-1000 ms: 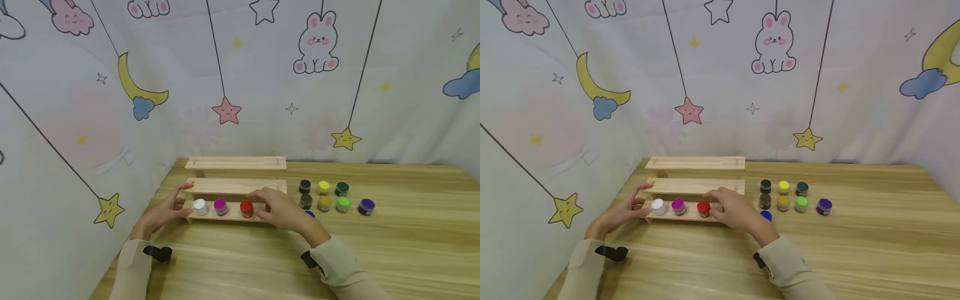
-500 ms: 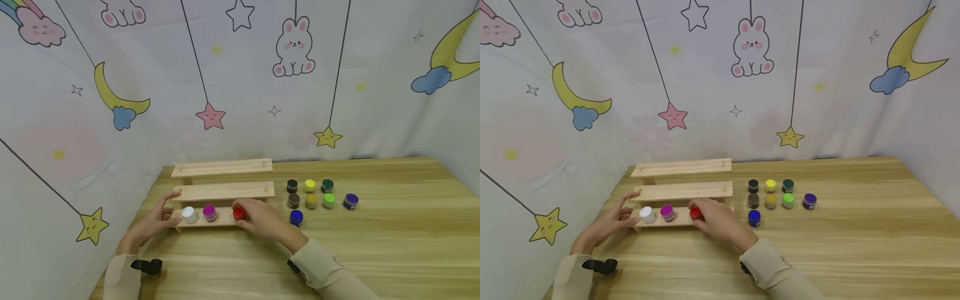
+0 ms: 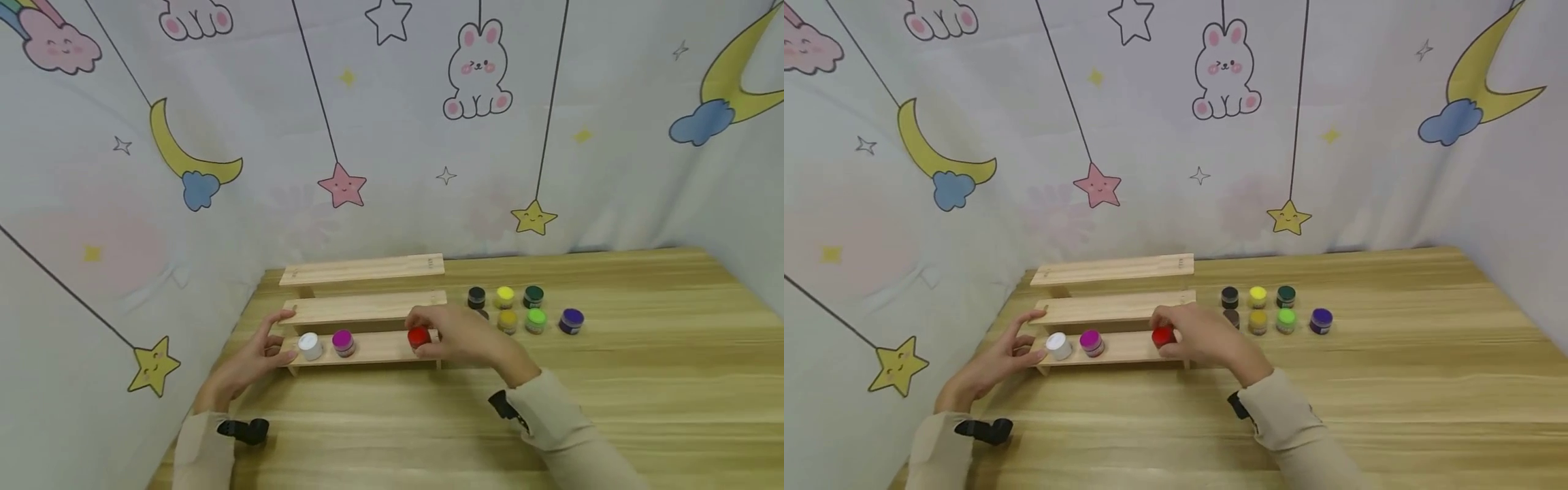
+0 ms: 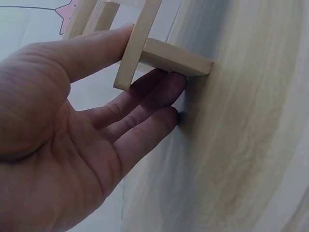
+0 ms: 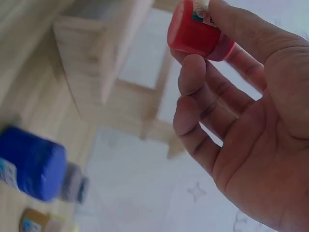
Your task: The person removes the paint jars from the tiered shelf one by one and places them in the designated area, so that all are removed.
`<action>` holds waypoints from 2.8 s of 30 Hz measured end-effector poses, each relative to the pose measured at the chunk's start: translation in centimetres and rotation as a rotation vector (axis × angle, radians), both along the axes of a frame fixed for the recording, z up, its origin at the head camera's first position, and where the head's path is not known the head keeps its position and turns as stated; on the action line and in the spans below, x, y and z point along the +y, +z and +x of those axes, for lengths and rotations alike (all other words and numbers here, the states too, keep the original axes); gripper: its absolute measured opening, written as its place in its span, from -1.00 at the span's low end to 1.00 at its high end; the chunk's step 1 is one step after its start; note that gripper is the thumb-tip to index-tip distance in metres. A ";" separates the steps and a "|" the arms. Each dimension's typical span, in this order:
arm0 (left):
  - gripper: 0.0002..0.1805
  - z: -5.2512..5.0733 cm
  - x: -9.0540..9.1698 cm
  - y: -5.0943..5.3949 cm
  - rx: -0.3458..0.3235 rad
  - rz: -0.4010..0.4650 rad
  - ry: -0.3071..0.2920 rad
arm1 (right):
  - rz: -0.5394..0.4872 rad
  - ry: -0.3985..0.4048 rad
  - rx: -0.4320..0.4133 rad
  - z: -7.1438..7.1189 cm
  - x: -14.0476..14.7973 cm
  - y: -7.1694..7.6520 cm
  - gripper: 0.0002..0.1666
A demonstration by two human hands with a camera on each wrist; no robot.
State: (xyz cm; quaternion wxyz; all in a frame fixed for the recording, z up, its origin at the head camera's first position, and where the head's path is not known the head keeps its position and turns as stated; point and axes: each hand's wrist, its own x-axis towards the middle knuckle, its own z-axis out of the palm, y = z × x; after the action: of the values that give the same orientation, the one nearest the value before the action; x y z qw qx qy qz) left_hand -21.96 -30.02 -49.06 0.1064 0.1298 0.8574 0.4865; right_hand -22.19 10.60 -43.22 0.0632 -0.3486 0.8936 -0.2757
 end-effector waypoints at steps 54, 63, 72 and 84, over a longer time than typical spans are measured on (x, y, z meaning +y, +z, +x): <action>-0.15 -0.1 -0.4 0.2 -0.020 -0.022 -0.011 | 0.108 -0.108 -0.403 -2.0 11.8 -1.4 -0.57; -0.15 -0.1 -0.1 -0.1 -0.012 -0.023 0.003 | 0.152 -0.132 -0.374 -1.9 11.8 -1.5 -0.58; -0.16 0.7 -0.3 -1.7 -0.035 -0.022 0.020 | 0.124 -0.119 -0.375 -1.3 11.6 -1.8 -0.59; -0.17 0.0 -0.1 -0.7 -0.009 -0.029 0.009 | 0.017 -0.127 -0.102 0.1 8.9 3.0 -0.67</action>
State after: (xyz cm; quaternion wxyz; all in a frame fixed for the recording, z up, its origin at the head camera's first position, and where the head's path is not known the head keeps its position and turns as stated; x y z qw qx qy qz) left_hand -21.97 -30.12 -49.77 0.1100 0.1220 0.8645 0.4749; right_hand -22.05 19.51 -40.27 0.0942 -0.2762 0.9118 -0.2890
